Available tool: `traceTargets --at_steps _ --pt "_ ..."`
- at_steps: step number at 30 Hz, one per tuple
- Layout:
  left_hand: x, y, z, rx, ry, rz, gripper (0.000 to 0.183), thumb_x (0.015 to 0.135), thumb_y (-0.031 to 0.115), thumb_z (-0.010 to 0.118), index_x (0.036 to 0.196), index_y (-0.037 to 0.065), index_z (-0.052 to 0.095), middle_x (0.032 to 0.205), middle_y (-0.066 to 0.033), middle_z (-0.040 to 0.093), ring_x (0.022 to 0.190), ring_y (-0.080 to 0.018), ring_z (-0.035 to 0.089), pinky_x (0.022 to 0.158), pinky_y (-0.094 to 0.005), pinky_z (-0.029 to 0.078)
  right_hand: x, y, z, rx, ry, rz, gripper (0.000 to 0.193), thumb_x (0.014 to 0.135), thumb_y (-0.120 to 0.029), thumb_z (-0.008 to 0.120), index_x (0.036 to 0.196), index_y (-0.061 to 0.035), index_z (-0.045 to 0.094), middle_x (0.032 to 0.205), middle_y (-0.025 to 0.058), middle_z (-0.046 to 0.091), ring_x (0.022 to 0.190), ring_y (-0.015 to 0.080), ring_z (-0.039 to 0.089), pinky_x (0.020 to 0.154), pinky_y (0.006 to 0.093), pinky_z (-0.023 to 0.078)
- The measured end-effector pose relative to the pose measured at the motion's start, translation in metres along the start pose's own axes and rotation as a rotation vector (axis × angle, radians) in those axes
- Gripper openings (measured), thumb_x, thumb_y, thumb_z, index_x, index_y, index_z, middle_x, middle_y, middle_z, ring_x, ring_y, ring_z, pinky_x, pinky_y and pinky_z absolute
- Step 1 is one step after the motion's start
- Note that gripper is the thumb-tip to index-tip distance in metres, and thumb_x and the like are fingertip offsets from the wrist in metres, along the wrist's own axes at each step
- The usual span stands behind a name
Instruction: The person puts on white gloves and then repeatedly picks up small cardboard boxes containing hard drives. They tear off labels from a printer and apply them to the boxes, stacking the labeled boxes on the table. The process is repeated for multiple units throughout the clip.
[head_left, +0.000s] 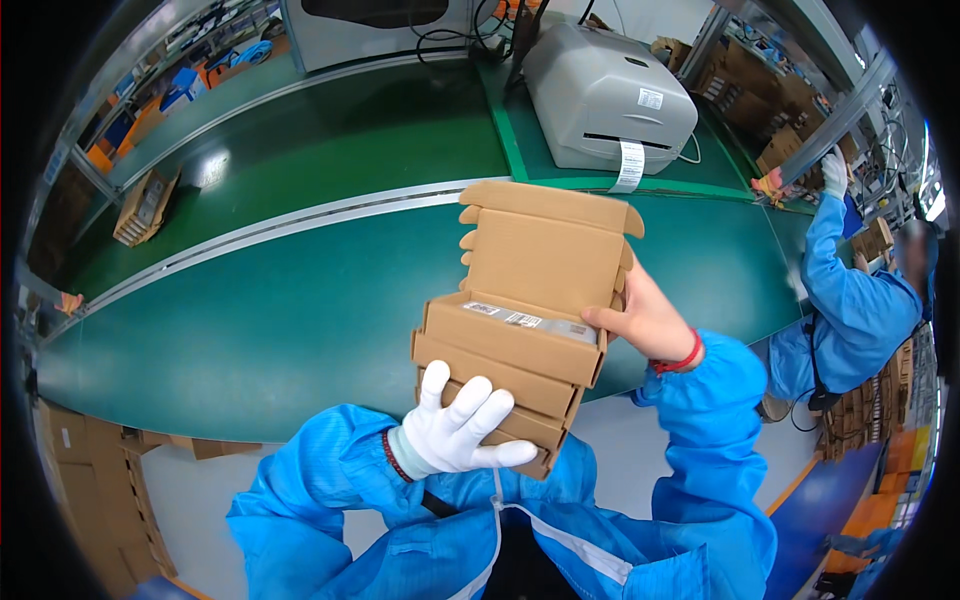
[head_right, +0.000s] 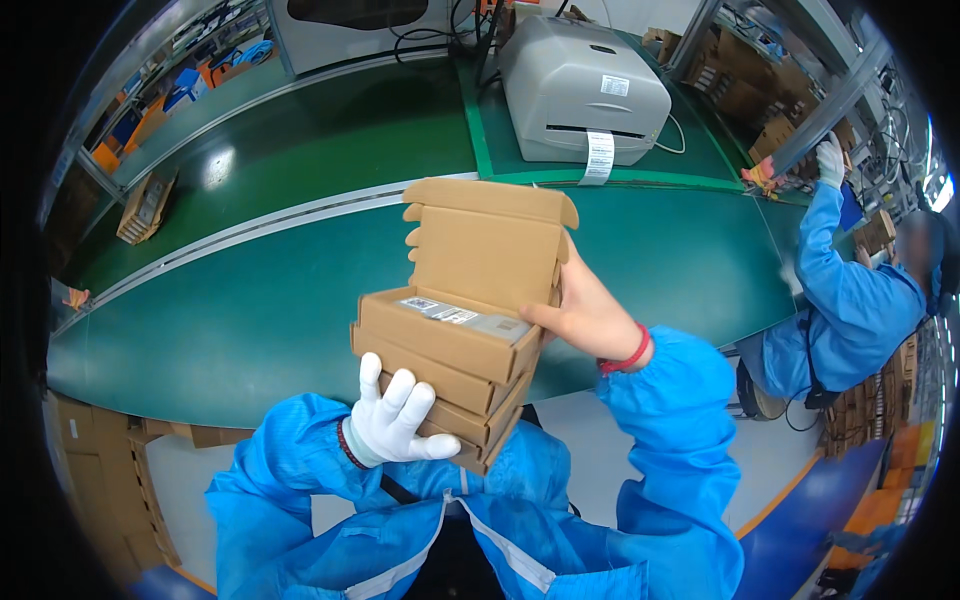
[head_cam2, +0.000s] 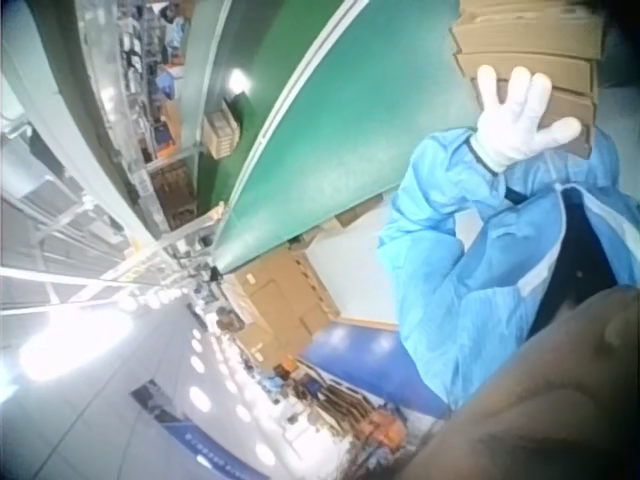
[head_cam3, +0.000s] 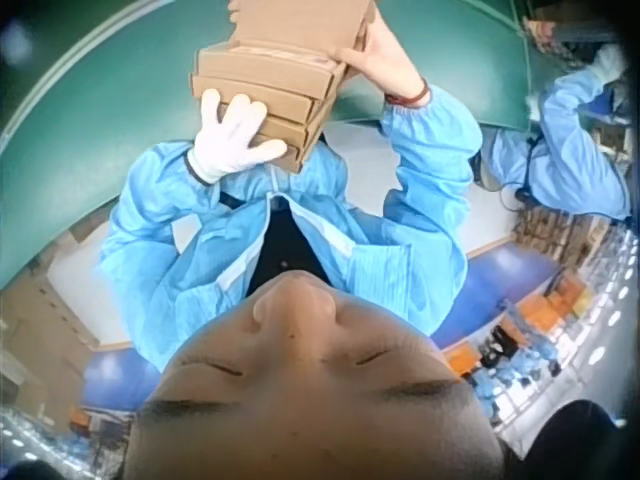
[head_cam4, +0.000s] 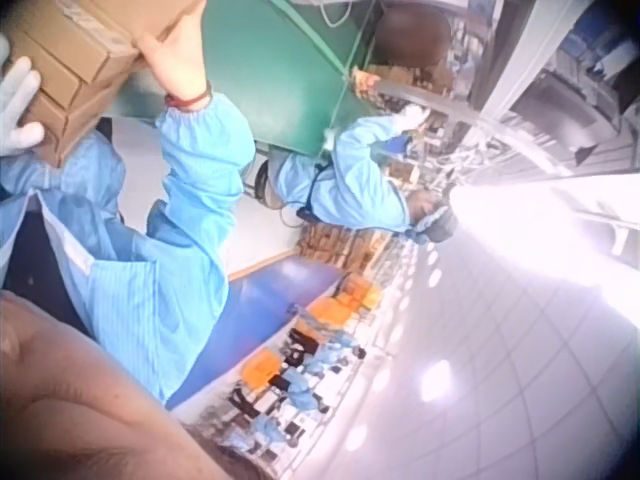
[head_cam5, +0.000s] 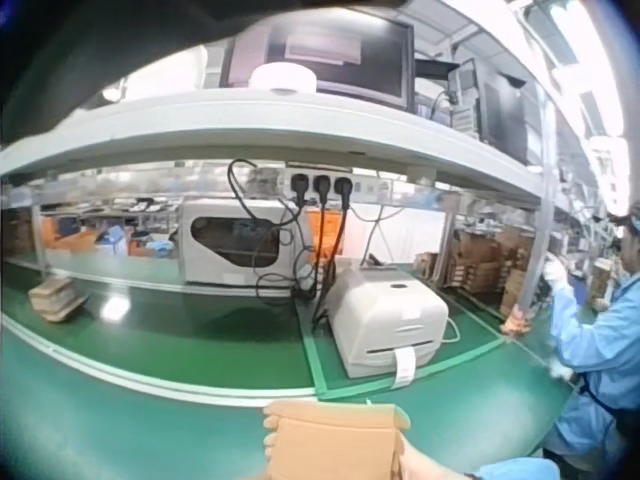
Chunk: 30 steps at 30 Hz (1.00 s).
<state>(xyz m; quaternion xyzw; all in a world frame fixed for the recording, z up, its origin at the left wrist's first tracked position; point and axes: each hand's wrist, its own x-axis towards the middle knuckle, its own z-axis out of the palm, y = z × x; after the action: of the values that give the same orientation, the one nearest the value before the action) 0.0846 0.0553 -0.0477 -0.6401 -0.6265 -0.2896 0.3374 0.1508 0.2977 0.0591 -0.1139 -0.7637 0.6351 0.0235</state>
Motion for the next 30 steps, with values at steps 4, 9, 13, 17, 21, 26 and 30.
traceTargets --at_steps 4,9,13,17,21,26,30 --pt "0.030 0.012 0.006 -0.153 0.046 -0.093 0.053 0.078 0.041 0.055 0.127 0.042 0.034 0.132 -0.0177 0.031 0.122 -0.0335 0.031 0.094 -0.0695 0.018 0.019 -0.048 -0.008 -0.220 -0.183 0.068 0.082 0.073 0.003 0.053 0.139 -0.0075 0.005 0.117 0.0140 0.046 0.085 0.0182 0.060 0.049 0.0259 0.054" --pt "0.049 -0.004 0.002 -0.288 0.013 -0.026 0.055 0.073 0.060 0.047 0.125 0.047 0.039 0.138 -0.0035 0.030 0.130 -0.0358 0.020 0.082 -0.0804 0.011 0.048 -0.073 0.002 -0.428 -0.300 0.197 0.083 0.074 0.000 0.053 0.139 -0.0079 0.002 0.106 0.0168 0.053 0.071 0.0181 0.063 0.050 0.0276 0.055" --pt "0.049 -0.021 0.005 -0.276 0.120 0.017 0.058 0.070 0.066 0.044 0.123 0.041 0.043 0.136 -0.0053 0.032 0.129 -0.0380 0.020 0.081 -0.0815 0.010 0.072 -0.076 0.018 -0.553 -0.371 0.217 0.086 0.074 -0.001 0.052 0.138 -0.0025 -0.005 0.086 0.0185 0.059 0.055 0.0186 0.061 0.045 0.0269 0.053" --pt "0.045 -0.031 0.012 -0.358 0.198 -0.102 0.055 0.069 0.065 0.046 0.113 0.035 0.050 0.131 -0.0108 0.036 0.125 -0.0411 0.025 0.083 -0.0793 0.013 0.094 -0.080 0.026 -0.648 -0.422 0.290 0.084 0.074 0.000 0.048 0.134 0.0068 -0.010 0.078 0.0213 0.059 0.048 0.0198 0.060 0.041 0.0275 0.052" --pt "0.044 -0.038 0.009 -0.360 0.198 -0.141 0.059 0.066 0.066 0.049 0.111 0.028 0.053 0.127 -0.0110 0.039 0.121 -0.0389 0.030 0.085 -0.0749 0.018 0.104 -0.078 0.028 -0.664 -0.469 0.264 0.084 0.074 -0.001 0.046 0.133 0.0074 -0.013 0.084 0.0254 0.057 0.047 0.0203 0.059 0.041 0.0282 0.051" --pt "0.049 -0.032 0.016 -0.391 0.166 -0.227 0.061 0.061 0.064 0.057 0.108 0.026 0.057 0.122 -0.0099 0.044 0.118 -0.0355 0.032 0.090 -0.0722 0.016 0.108 -0.088 0.018 -0.678 -0.566 0.291 0.083 0.075 0.000 0.042 0.134 0.0034 -0.017 0.071 0.0214 0.059 0.043 0.0198 0.058 0.042 0.0292 0.052" --pt "0.050 -0.029 0.022 -0.420 0.111 -0.245 0.061 0.062 0.066 0.056 0.107 0.026 0.056 0.119 -0.0075 0.046 0.114 -0.0328 0.034 0.092 -0.0718 0.014 0.096 -0.086 0.012 -0.660 -0.465 0.297 0.083 0.077 -0.001 0.042 0.136 -0.0020 -0.017 0.066 0.0170 0.060 0.042 0.0192 0.058 0.041 0.0294 0.052"
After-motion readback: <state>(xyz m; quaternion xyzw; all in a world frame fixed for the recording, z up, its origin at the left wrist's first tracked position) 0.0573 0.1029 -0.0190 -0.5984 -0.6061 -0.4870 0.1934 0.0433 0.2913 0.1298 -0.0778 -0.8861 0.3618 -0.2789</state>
